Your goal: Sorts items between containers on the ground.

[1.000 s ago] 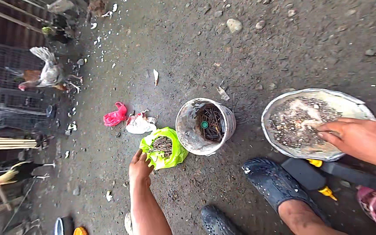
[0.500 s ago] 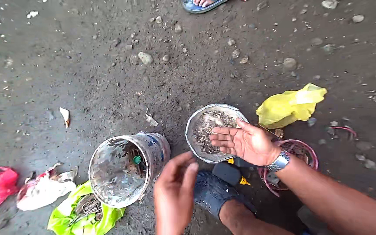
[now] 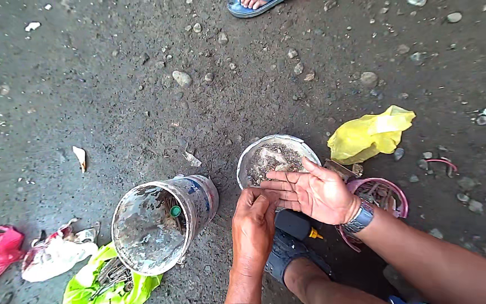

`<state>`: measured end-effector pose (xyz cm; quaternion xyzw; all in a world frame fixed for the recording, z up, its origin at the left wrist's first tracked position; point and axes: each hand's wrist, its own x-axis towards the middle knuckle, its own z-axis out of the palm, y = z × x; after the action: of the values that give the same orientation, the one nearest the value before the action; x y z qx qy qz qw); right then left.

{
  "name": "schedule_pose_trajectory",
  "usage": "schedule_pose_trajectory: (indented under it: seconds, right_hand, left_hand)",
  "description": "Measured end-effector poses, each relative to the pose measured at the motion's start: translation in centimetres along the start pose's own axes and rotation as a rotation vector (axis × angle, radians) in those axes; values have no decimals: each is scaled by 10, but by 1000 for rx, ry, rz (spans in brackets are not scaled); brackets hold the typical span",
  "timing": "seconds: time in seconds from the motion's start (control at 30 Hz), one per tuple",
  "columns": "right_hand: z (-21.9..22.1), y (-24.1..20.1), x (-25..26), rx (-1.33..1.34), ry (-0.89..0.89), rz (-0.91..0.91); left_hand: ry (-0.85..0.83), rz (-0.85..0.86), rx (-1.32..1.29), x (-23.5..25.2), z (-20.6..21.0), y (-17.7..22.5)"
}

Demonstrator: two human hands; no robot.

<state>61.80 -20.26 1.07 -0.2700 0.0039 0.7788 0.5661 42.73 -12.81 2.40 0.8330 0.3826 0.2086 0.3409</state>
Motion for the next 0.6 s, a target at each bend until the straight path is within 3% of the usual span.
schedule_pose_trajectory:
  seconds: [0.2, 0.3, 0.47, 0.6]
  right_hand:
    - [9, 3, -4, 54, 31, -12]
    - [10, 4, -5, 24, 43, -23]
    - [10, 19, -2, -72, -23, -99]
    - [9, 29, 3, -60, -70, -148]
  left_hand:
    - [26, -14, 173, -6, 11, 8]
    - [60, -166, -55, -4, 5, 14]
    - [96, -615, -592, 7, 7, 34]
    - [167, -654, -585, 12, 19, 33]
